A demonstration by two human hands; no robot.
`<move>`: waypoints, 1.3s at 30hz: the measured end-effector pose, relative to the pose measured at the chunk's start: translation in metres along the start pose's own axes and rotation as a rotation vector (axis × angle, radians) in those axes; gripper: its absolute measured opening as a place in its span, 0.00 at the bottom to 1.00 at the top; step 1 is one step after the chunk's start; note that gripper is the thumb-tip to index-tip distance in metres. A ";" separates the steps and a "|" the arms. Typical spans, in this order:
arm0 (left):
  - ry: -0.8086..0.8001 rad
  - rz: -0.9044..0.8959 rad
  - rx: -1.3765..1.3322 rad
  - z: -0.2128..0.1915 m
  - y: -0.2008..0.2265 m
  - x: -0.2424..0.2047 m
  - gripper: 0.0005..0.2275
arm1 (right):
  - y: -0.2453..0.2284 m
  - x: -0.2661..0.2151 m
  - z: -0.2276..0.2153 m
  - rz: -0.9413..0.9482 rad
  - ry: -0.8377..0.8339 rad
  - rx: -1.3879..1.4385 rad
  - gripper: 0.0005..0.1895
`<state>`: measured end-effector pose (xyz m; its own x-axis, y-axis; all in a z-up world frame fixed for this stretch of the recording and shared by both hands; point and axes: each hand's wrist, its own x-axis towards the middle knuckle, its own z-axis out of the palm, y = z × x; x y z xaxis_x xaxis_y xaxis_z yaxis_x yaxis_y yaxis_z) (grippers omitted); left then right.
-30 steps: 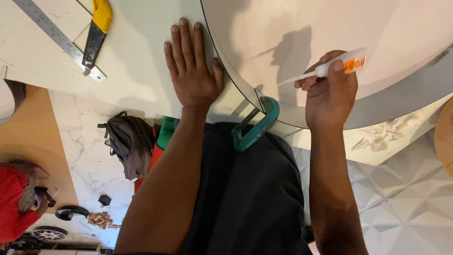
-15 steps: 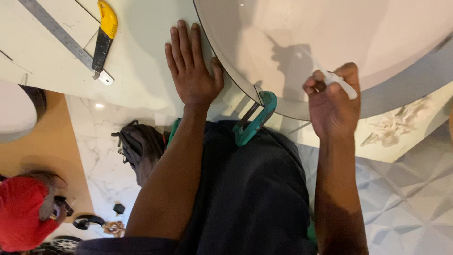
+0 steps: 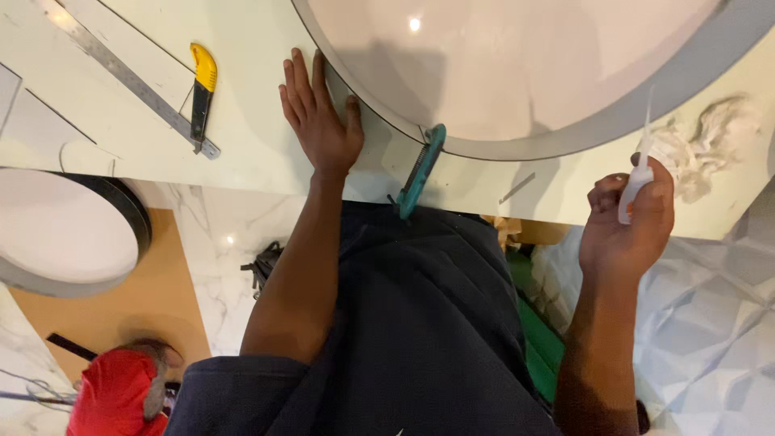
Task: The person secures a circular light fixture to a workbench using a clamp, applies adhesive to the rim, and adjusts the clamp to hold the fixture in place. The person also flips the fixture to inspect the underside and repositions the clamp.
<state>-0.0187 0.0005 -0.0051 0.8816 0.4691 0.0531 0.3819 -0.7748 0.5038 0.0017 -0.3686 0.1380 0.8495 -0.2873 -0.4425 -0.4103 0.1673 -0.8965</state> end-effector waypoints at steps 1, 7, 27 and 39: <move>-0.049 -0.003 -0.070 -0.001 -0.004 0.000 0.29 | 0.003 -0.002 -0.003 0.009 0.079 0.087 0.26; -0.190 0.084 -0.411 -0.021 -0.035 0.015 0.21 | 0.025 -0.027 -0.006 -0.352 0.093 -0.057 0.19; -0.087 0.644 -0.122 -0.066 0.030 0.019 0.07 | 0.133 -0.018 -0.003 -0.435 0.297 -0.608 0.10; -0.771 0.813 0.420 0.001 0.066 0.031 0.09 | 0.111 -0.036 0.015 -0.230 0.382 -0.630 0.12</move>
<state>0.0341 -0.0367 0.0287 0.7860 -0.4895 -0.3775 -0.4305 -0.8718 0.2338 -0.0698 -0.3252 0.0547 0.8099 -0.5746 -0.1181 -0.4458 -0.4720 -0.7606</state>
